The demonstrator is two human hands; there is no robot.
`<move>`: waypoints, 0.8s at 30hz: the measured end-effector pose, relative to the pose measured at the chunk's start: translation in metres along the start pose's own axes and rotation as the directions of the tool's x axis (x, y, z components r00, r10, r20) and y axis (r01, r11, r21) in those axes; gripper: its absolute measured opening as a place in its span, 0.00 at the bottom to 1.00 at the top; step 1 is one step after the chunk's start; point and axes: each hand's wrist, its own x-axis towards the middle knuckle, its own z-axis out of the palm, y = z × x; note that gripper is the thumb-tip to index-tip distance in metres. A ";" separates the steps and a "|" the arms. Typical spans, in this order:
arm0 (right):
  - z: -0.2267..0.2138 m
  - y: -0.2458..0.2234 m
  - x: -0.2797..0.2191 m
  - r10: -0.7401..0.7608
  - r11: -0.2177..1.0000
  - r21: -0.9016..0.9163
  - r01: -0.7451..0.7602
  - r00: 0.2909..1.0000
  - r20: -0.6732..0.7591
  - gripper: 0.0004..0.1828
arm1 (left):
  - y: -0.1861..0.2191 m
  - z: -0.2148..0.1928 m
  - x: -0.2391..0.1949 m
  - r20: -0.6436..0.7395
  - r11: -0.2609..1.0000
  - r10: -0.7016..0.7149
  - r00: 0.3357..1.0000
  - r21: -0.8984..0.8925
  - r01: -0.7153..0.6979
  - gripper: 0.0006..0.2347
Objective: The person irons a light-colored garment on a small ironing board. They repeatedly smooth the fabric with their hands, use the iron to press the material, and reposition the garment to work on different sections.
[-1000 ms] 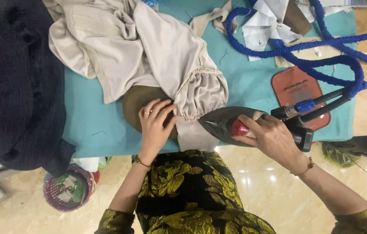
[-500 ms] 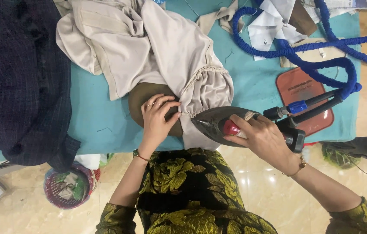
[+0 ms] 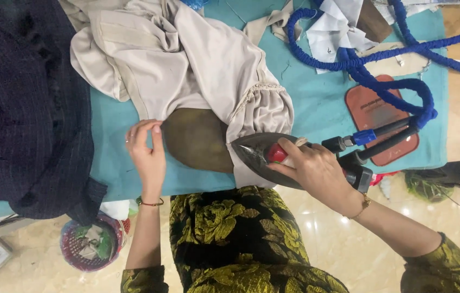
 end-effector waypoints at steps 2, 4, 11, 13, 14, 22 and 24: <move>0.000 -0.008 0.006 -0.014 0.998 -0.057 0.014 1.000 -0.009 0.23 | -0.011 0.001 -0.003 -0.028 0.993 0.061 0.998 0.103 -0.058 0.03; -0.003 -0.009 0.008 -0.004 0.998 -0.061 0.004 1.000 0.006 0.23 | -0.018 0.008 -0.010 0.010 0.995 0.028 1.000 0.091 -0.029 0.03; -0.013 0.018 -0.007 0.063 0.997 -0.056 -0.057 0.993 0.097 0.22 | -0.026 0.021 -0.027 0.058 0.994 -0.082 0.995 0.076 0.078 0.07; -0.011 0.017 -0.007 0.037 0.998 -0.056 -0.032 0.995 0.090 0.23 | -0.032 0.024 -0.031 0.038 0.992 -0.081 0.996 0.096 0.077 0.07; -0.010 0.017 -0.007 0.014 0.999 -0.053 -0.010 0.996 0.083 0.23 | -0.036 0.026 -0.033 0.021 0.990 -0.078 0.997 0.117 0.075 0.07; 0.001 -0.014 0.014 -0.088 0.995 -0.049 0.089 0.996 0.003 0.24 | -0.043 0.030 -0.040 -0.004 0.978 -0.165 0.986 0.127 0.164 0.08; 0.004 -0.007 0.010 -0.090 0.995 -0.035 0.090 0.996 -0.015 0.23 | -0.043 0.029 -0.038 -0.006 0.982 -0.150 0.989 0.119 0.149 0.08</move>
